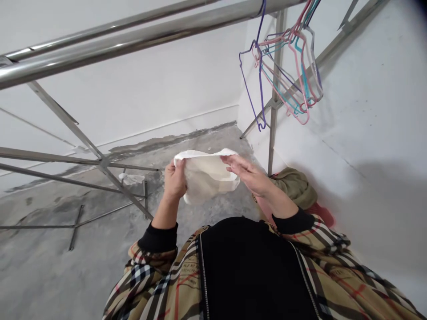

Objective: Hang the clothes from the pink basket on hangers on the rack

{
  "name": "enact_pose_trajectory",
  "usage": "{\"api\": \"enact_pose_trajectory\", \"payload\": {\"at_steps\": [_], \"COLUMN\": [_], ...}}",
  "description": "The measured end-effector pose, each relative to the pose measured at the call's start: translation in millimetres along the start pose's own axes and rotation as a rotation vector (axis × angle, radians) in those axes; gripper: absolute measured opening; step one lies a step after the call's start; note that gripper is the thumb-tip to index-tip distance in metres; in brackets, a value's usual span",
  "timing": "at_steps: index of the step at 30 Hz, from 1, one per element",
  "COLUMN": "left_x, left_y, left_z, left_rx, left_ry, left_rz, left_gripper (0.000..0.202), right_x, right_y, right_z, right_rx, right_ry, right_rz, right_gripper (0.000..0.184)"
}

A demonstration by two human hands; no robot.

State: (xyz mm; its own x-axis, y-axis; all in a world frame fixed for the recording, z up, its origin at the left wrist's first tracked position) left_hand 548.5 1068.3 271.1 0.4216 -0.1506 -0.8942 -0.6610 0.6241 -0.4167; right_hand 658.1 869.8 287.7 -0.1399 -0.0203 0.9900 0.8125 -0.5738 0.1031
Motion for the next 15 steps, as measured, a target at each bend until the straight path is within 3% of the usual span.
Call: {"api": "enact_pose_trajectory", "payload": {"at_steps": [3,7,12,15], "left_x": [-14,-19,-18,-19], "left_y": [-14.8,-29.4,-40.2,-42.8], "left_z": [9,13,9,6], "left_rx": [0.007,0.013,0.073,0.134], "left_ry": [0.045,0.119,0.245,0.290], "left_rz": [-0.110,-0.229,-0.340,-0.324], "left_gripper": [0.036,0.036,0.036,0.036], "right_x": [-38,-81,-108,-117], "right_y": [12,17,-17,-28], "right_z": [-10,-15,-11,-1], "right_rx": [-0.018,-0.071,0.166,0.195], "right_ry": [-0.110,-0.186,-0.167,-0.136], "right_rz": [-0.125,-0.360,-0.500,-0.459], "right_gripper": [0.038,0.045,0.072,0.070]}}
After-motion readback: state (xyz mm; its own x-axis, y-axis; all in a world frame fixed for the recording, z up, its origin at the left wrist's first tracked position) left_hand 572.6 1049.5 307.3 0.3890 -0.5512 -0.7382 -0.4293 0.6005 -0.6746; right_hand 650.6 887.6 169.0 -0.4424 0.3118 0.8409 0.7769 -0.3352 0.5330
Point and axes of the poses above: each hand's wrist, its own z-axis towards the middle knuckle, its own y-axis out of the back of the hand, x = y × z, the point moved 8 cm from there along z, towards the middle knuckle, and after that the axes turned 11 degrees about -z, right-handed, at the moved point
